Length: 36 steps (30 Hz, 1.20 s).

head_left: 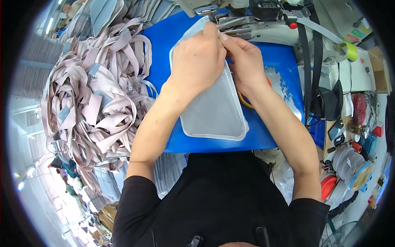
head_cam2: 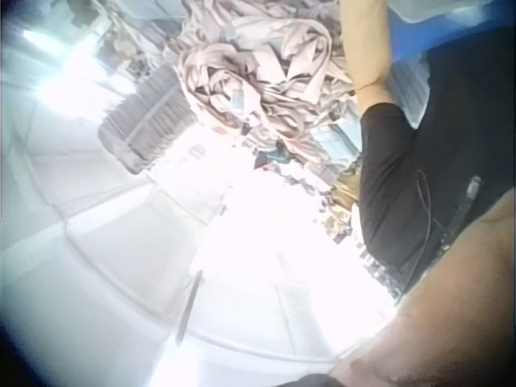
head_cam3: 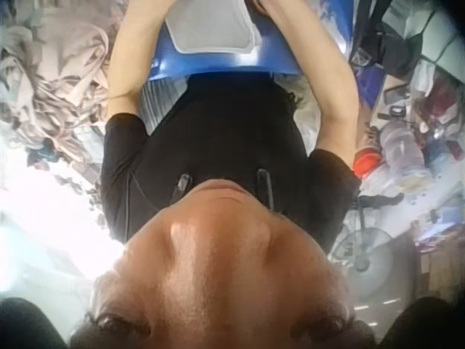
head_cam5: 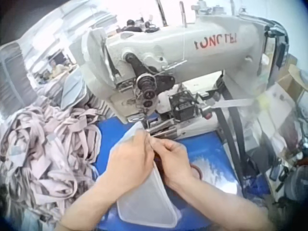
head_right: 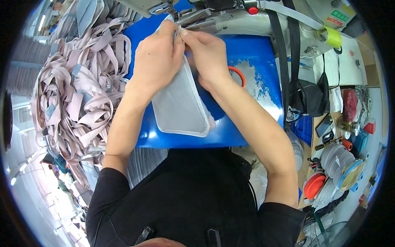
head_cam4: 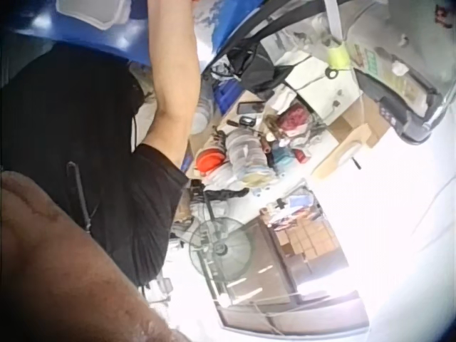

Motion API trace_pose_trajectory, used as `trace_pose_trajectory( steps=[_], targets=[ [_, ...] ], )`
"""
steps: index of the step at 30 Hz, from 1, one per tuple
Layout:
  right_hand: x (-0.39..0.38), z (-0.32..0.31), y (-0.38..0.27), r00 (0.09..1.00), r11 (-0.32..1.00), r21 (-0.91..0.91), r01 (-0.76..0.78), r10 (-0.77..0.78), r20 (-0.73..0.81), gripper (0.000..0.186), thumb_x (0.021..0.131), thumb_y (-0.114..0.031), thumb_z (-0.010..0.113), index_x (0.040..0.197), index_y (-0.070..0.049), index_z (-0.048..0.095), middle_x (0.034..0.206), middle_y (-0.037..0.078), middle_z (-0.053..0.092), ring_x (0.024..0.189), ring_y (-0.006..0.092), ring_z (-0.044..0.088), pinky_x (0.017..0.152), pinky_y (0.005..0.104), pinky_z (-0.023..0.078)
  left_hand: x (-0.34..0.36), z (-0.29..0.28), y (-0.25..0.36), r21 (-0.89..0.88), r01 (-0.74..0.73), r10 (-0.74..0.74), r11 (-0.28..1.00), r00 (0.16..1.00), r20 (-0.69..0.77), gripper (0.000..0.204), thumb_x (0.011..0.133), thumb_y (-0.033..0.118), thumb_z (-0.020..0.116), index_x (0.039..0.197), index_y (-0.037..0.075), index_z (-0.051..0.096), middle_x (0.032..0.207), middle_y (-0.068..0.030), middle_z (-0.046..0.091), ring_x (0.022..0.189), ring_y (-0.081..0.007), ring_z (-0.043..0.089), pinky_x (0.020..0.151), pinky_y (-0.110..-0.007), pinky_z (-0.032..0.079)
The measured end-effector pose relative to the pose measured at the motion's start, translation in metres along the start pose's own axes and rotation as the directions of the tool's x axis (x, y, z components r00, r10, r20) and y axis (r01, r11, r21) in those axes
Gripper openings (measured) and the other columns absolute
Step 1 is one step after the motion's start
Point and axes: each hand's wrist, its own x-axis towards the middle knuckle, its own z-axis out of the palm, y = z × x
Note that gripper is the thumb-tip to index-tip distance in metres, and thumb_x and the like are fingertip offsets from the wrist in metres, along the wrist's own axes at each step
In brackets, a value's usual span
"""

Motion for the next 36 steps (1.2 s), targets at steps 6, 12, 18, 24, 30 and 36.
trace_pose_trajectory(
  steps=[6,12,18,24,30,36],
  targets=[
    [-0.031,-0.02,0.007,0.913,0.629,-0.673,0.389,-0.359,0.192,0.033,0.099,-0.023,0.07,0.12,0.003,0.069,0.08,0.0,0.069,0.069,0.0083,0.058,0.061,0.027,0.047,-0.037,0.003,-0.03,-0.486,0.056,-0.057,0.872,0.998,0.013,0.043,0.094,-0.002,0.058,0.137,0.0,0.059,0.098,-0.009,0.064,0.079,-0.0178,0.061,0.07,-0.03,0.051],
    [-0.038,-0.019,0.012,0.972,0.946,-0.24,0.216,-0.184,0.15,0.033,0.102,-0.017,0.065,0.126,0.005,0.065,0.091,0.003,0.072,0.076,0.0057,0.062,0.066,0.0244,0.05,-0.051,-0.014,-0.019,-0.208,-0.098,0.101,0.973,0.995,0.002,0.046,0.09,0.004,0.064,0.136,0.01,0.068,0.113,-0.0093,0.059,0.085,-0.0203,0.06,0.076,-0.033,0.052],
    [-0.039,-0.01,0.001,0.981,0.992,-0.067,0.108,-0.095,0.169,0.034,0.103,-0.018,0.062,0.128,0.005,0.065,0.106,0.008,0.074,0.091,0.009,0.067,0.078,0.0236,0.053,-0.024,-0.031,-0.011,-0.087,-0.096,0.107,0.992,0.987,0.123,0.042,0.09,0.011,0.068,0.132,0.016,0.071,0.103,-0.01,0.057,0.086,-0.0258,0.06,0.076,-0.037,0.052],
    [-0.01,-0.004,0.006,0.986,0.993,-0.055,0.106,-0.098,0.136,0.033,0.102,-0.019,0.063,0.125,0.004,0.067,0.107,0.006,0.072,0.097,0.0104,0.065,0.085,0.0255,0.052,-0.008,-0.028,-0.026,-0.1,-0.077,0.089,0.992,0.988,0.125,0.037,0.091,0.014,0.07,0.128,0.014,0.072,0.108,-0.0113,0.06,0.094,-0.0263,0.063,0.083,-0.037,0.052],
    [-0.003,0.002,0.003,0.995,0.992,-0.105,0.074,-0.067,0.071,0.03,0.101,-0.021,0.065,0.119,0.003,0.071,0.106,0.005,0.072,0.095,0.0113,0.065,0.084,0.0271,0.05,-0.076,-0.004,-0.1,-0.211,0.203,-0.251,0.956,0.939,-0.234,0.051,0.095,0.018,0.071,0.144,0.014,0.06,0.131,-0.0154,0.062,0.117,-0.0295,0.063,0.101,-0.038,0.049],
    [-0.005,-0.017,-0.01,0.981,0.922,-0.337,0.193,-0.174,0.086,0.036,0.107,-0.032,0.059,0.115,0.001,0.072,0.086,0.001,0.065,0.082,0.01,0.061,0.079,0.0272,0.05,-0.132,-0.008,-0.094,-0.872,0.48,-0.623,0.094,0.711,0.325,0.069,0.099,0.01,0.068,0.161,0.009,0.038,0.149,-0.014,0.056,0.13,-0.0219,0.057,0.11,-0.036,0.044]
  ],
)
